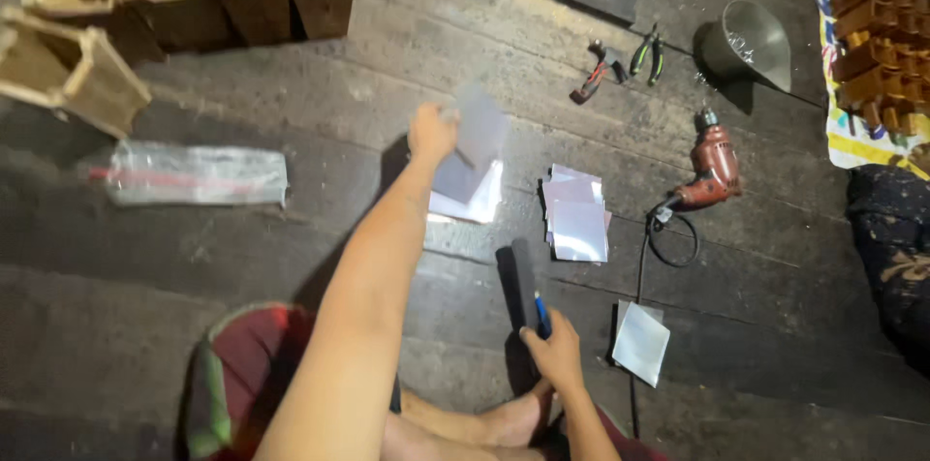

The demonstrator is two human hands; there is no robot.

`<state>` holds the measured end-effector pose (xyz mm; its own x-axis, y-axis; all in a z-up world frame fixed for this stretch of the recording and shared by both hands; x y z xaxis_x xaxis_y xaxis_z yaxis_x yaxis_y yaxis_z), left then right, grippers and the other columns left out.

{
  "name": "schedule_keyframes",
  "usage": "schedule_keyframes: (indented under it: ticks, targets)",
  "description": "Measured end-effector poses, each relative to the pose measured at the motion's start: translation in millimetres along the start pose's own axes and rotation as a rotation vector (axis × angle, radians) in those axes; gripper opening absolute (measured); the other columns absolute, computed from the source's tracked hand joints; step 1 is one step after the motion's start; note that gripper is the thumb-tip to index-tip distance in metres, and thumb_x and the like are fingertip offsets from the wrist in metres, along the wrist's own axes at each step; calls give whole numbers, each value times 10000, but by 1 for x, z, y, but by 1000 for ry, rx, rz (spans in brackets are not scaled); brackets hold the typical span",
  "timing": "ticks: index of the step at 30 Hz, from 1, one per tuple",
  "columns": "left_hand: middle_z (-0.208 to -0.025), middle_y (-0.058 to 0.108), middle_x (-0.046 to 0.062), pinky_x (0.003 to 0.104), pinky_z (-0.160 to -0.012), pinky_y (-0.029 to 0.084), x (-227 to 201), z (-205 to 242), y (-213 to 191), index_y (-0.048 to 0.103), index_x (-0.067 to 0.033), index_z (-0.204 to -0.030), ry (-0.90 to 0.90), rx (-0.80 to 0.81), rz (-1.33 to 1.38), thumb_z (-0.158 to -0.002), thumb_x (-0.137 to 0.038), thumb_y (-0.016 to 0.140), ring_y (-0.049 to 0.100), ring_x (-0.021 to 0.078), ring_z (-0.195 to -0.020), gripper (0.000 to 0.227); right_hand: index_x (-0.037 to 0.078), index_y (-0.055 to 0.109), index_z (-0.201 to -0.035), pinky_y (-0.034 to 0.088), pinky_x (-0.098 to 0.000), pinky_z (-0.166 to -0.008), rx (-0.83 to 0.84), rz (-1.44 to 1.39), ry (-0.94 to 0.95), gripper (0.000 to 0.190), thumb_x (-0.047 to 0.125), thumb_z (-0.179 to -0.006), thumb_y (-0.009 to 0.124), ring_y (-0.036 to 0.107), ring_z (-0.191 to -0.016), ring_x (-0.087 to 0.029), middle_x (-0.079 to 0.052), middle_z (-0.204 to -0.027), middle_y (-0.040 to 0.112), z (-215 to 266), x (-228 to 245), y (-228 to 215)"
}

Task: The person sits on a wooden floor and uses a sanding block to smooth the edges of small square metal sheets. They handle the sheets one by one, sanding each edge and then placing the finished pieces into a separate pile.

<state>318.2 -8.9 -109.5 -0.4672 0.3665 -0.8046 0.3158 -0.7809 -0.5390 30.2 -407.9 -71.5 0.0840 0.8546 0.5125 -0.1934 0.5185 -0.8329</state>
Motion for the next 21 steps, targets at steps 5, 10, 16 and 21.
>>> schedule_keyframes:
  ticks: [5,10,16,21]
  targets:
    - [-1332,610,95,500,-1042,387,-17,9,-70,771,-241,-1007,135,-126,235,-897,-370,719,595,300,-1252,177,104,673,-1268,458,-358,-943,-131,-153,132,557,343,-777,782,610,-1019,-225,-72,-1115,701,1,-11,-35]
    - [-1064,698,29,379,-866,458,-4,75,-146,680,-192,-935,186,-74,325,-935,-283,619,624,216,-998,109,102,687,-1247,448,-321,-866,-159,-232,231,484,326,-824,760,557,-874,-181,-42,-988,681,8,8,-56]
    - [-901,681,77,430,-843,501,71,214,-135,327,-203,-1482,35,306,128,-776,-51,754,697,288,-871,839,90,673,-1292,469,-329,-938,-156,-338,224,505,289,-835,759,643,-1005,-183,-60,-1086,727,15,7,-33]
    - [-1096,655,372,579,-889,525,131,275,-79,422,-146,-1520,139,574,-377,-788,22,478,645,553,-1042,753,71,639,-1335,442,-403,-1011,-51,-168,59,591,355,-827,743,623,-1151,-296,-134,-1224,682,4,27,-4]
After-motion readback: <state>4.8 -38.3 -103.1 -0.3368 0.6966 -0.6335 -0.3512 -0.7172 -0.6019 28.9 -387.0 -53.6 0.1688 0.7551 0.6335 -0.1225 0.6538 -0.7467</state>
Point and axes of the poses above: each hand's wrist, its own z-axis away from the middle knuckle, its own y-axis out of the palm, x = y × z, the point moved 9 cm from there along -z, towards the middle knuckle
